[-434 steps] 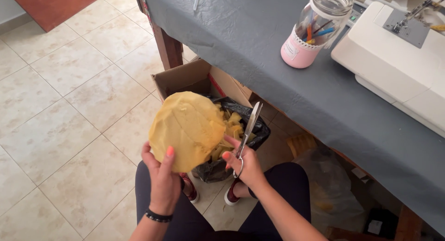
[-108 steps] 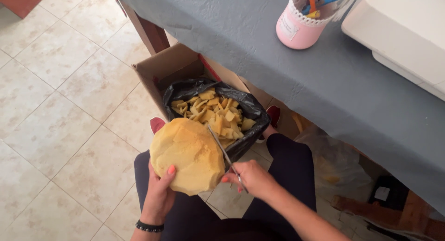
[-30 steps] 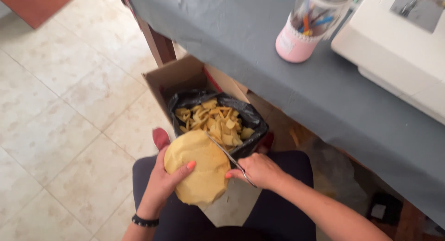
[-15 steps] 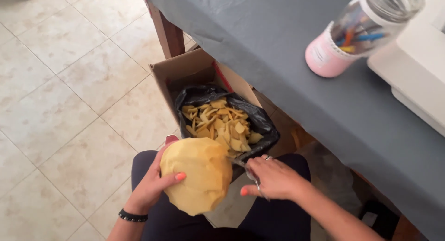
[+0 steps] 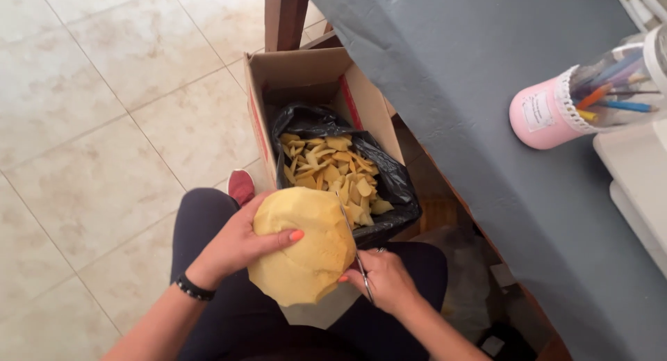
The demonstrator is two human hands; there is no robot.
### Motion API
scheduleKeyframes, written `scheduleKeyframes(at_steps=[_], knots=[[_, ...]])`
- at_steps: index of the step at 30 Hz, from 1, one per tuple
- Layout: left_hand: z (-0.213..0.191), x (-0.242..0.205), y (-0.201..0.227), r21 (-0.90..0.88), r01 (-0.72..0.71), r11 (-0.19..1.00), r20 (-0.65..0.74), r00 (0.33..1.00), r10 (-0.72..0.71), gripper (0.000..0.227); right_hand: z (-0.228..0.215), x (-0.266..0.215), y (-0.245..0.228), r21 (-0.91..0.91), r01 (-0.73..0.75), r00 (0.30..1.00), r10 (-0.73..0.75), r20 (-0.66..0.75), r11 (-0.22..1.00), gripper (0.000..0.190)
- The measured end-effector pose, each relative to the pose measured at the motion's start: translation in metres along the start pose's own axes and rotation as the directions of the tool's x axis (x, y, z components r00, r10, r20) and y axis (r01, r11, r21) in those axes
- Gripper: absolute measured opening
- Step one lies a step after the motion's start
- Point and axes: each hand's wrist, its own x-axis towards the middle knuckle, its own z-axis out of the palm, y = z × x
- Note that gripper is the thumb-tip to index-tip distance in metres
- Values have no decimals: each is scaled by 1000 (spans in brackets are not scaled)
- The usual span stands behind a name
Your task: Using scissors to cut a circular shape from a piece of yellow foam over a scrap box.
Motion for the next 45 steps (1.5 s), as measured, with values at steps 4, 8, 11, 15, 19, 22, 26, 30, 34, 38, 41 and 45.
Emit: scheduleKeyframes(at_steps=[4, 8, 11, 15, 19, 22, 26, 30, 34, 38, 41, 45], knots=[[6, -3, 13, -42, 92, 995, -39, 995, -94, 79, 11, -12, 10, 92, -172, 983, 165, 80, 981, 43], [4, -6, 16, -165, 130, 978, 10, 991, -131, 75, 4, -14, 0, 96, -234, 968, 222, 119, 967, 33], [3, -8, 17, -183, 113, 977, 42, 993, -107, 69, 3, -17, 1, 84, -258, 963, 250, 99, 962, 39], [3, -11, 16, -211, 120, 970, 76, 991, -106, 70, 5, -24, 2, 139, -223, 975, 220, 38, 965, 42], [3, -16, 15, -242, 139, 960, 84, 989, -122, 70, 14, -30, -6, 250, -213, 977, 211, 35, 945, 54], [1, -20, 15, -242, 137, 961, 82, 989, -120, 67, 20, -31, -10, 398, -223, 974, 220, 53, 890, 60], [-2, -25, 20, -201, 131, 971, 25, 991, -128, 76, 25, -37, 2, 424, -332, 940, 333, 73, 843, 60], [-9, -34, 31, -186, 74, 980, -39, 996, -83, 69, 33, -33, 51, 539, -497, 863, 449, 230, 679, 47], [-16, -33, 28, -232, 2, 973, -167, 985, -42, 77, -15, -29, 7, 511, -307, 952, 245, 186, 803, 67], [-18, -24, 12, -464, -428, 776, -246, 903, 351, 66, -28, -46, -18, 559, -301, 939, 136, 317, 773, 89], [-9, -26, 8, -564, -540, 625, -339, 841, 421, 64, -25, -44, -43, 544, -172, 984, 112, 141, 821, 92], [23, -36, 7, -566, -483, 668, -115, 849, 516, 86, 8, -42, -30, 624, -68, 974, 187, -127, 778, 129]])
